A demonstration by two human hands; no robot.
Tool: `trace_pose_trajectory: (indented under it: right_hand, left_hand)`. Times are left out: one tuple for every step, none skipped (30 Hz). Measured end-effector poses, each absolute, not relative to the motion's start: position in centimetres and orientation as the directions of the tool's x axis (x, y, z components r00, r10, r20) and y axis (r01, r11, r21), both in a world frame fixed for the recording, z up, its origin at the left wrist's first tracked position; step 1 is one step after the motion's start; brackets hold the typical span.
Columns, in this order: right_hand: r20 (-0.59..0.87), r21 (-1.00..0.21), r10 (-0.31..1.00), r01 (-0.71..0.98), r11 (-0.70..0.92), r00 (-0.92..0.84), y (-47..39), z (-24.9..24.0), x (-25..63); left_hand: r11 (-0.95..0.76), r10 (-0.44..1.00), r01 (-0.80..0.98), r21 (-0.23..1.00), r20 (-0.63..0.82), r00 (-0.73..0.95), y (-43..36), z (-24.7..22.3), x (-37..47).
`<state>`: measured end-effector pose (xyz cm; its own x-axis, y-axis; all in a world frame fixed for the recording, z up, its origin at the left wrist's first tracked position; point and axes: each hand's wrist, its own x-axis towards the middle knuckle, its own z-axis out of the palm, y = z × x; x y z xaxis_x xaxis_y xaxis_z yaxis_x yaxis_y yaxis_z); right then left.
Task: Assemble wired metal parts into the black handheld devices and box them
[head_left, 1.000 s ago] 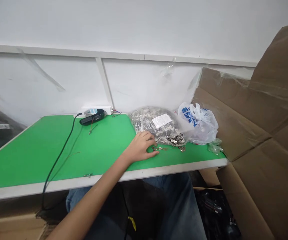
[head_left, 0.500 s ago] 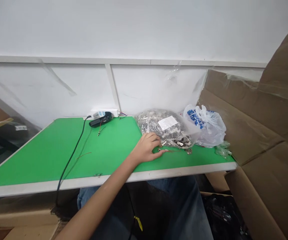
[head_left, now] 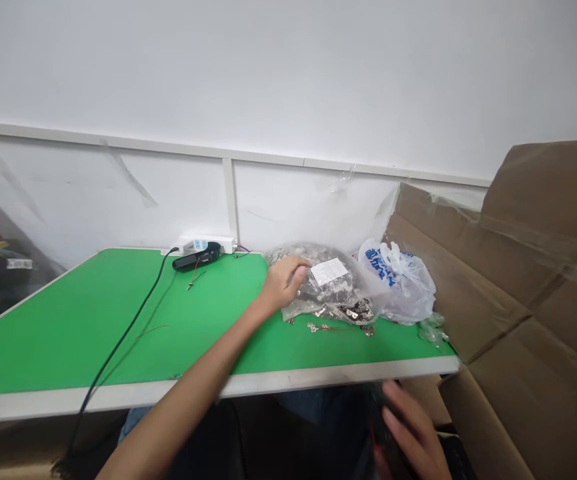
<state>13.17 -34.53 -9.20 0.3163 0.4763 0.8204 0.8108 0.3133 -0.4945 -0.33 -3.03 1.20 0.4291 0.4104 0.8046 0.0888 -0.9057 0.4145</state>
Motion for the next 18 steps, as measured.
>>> trace_pose_trajectory:
  right_hand:
    - [0.851,-0.436,0.457,0.832,0.343,0.258,-31.0,-7.1,13.9]
    - [0.911,-0.286,0.393,0.875,0.391,0.123,-27.4,-4.7,14.7]
    - [0.954,-0.158,0.298,0.897,0.414,0.03,-23.7,-2.2,15.4]
    - [0.967,-0.048,0.247,0.895,0.444,-0.071,-20.1,0.2,16.0]
    - [0.957,0.034,0.235,0.87,0.491,-0.17,-16.8,2.3,16.5]
    - [0.942,0.088,0.228,0.836,0.541,-0.246,-13.8,4.1,16.8]
    - [0.926,0.113,0.23,0.802,0.586,-0.299,-11.2,5.4,16.9]
    - [0.909,0.113,0.245,0.763,0.637,-0.339,-9.0,6.1,16.9]
    - [0.898,0.094,0.255,0.723,0.685,-0.359,-7.3,6.3,16.9]
    - [0.892,0.063,0.268,0.686,0.725,-0.364,-6.1,6.0,16.8]
    - [0.888,0.023,0.284,0.653,0.757,-0.361,-5.2,5.4,16.7]
    - [0.887,-0.017,0.301,0.628,0.778,-0.35,-4.7,4.5,16.7]
    - [0.888,-0.056,0.321,0.614,0.787,-0.329,-4.5,3.6,16.6]
    - [0.889,-0.096,0.344,0.611,0.785,-0.303,-4.6,2.7,16.6]
    - [0.888,-0.131,0.368,0.614,0.778,-0.276,-4.8,2.0,16.6]
    - [0.889,-0.158,0.384,0.618,0.77,-0.251,-5.2,1.5,16.7]
    - [0.894,-0.168,0.383,0.621,0.766,-0.231,-5.5,1.2,16.7]
    - [0.9,-0.162,0.373,0.622,0.766,-0.224,-5.8,1.0,16.8]
  left_hand:
    - [-0.879,0.462,0.074,0.471,0.804,0.374,-2.2,1.6,0.0]
    - [-0.841,0.525,0.049,0.538,0.792,0.311,-1.5,1.9,0.3]
    - [-0.79,0.594,0.006,0.613,0.765,0.248,-1.0,2.1,0.5]
    - [-0.729,0.661,-0.056,0.682,0.723,0.199,-0.6,2.4,0.5]
    - [-0.662,0.719,-0.128,0.739,0.674,0.171,-0.3,2.6,0.3]
    - [-0.595,0.762,-0.199,0.778,0.626,0.167,-0.2,2.7,0.1]
    - [-0.534,0.792,-0.258,0.805,0.583,0.181,-0.1,2.8,-0.3]
    - [-0.48,0.812,-0.298,0.825,0.546,0.205,-0.2,2.9,-0.6]
    - [-0.434,0.827,-0.32,0.842,0.513,0.23,-0.3,2.8,-0.9]
    - [-0.394,0.84,-0.336,0.856,0.483,0.246,-0.4,2.7,-1.2]
    - [-0.361,0.852,-0.348,0.866,0.457,0.255,-0.5,2.6,-1.4]
    - [-0.334,0.863,-0.358,0.872,0.436,0.257,-0.6,2.4,-1.4]
    - [-0.314,0.871,-0.365,0.876,0.419,0.256,-0.7,2.2,-1.4]
    - [-0.301,0.877,-0.368,0.88,0.407,0.256,-0.8,2.0,-1.3]
    - [-0.294,0.88,-0.367,0.883,0.4,0.256,-0.9,1.8,-1.1]
    - [-0.293,0.88,-0.359,0.886,0.397,0.26,-1.0,1.5,-0.9]
    - [-0.298,0.877,-0.348,0.889,0.399,0.269,-1.0,1.3,-0.7]
    - [-0.304,0.871,-0.333,0.892,0.402,0.282,-1.1,1.0,-0.5]
